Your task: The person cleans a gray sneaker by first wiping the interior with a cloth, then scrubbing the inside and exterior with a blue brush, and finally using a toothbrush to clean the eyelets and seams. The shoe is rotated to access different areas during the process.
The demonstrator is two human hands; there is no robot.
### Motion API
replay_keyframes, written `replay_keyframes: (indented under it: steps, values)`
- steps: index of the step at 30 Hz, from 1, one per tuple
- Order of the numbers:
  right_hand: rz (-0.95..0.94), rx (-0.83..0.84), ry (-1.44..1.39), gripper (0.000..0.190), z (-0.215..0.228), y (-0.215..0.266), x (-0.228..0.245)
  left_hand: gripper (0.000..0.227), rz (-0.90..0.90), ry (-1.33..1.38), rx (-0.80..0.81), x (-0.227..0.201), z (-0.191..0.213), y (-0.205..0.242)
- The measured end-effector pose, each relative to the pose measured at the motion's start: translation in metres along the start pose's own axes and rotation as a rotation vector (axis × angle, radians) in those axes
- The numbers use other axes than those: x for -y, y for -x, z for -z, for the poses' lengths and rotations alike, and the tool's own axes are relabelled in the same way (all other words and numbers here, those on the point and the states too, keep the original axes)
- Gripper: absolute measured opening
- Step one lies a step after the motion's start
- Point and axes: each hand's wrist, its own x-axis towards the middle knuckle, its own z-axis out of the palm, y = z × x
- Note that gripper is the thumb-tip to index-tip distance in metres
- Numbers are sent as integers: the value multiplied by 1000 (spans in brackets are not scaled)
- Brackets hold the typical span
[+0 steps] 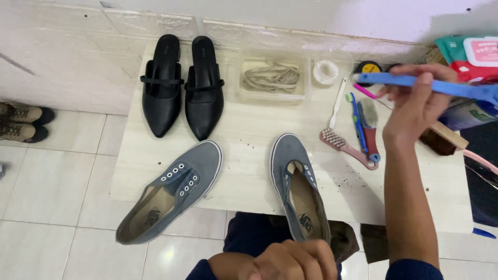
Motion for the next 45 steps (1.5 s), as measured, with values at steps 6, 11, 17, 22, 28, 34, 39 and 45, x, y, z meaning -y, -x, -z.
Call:
replay_keyframes:
  steps: [6,11,17,22,28,34,39,45]
  values:
    - [-138,158,35,33,-43,-13,-35,40,-175,-2015,-235,-13,45,-23]
    - [-91,257,148,18,-42,-15,-79,55,233,-2158,-227,3,91,-2]
    - [-154,316,234,6,-41,-13,-80,15,350,-1923,-216,0,92,-3]
    - [-75,276,159,9,-34,-11,-66,13,154,-1919,-216,-12,100,-8]
    - [-75,250,186,17,-19,-8,-60,21,40,-1886,-258,-20,105,-14]
    - [-176,233,1,17,-1,-4,-59,21,-13,-1882,-204,-22,101,-28]
    - [-309,4,-271,13,26,19,-24,10,158,-1518,-369,-34,87,-28]
    - [-210,190,-223,11,68,108,76,80,-368,-1414,-132,-16,114,28]
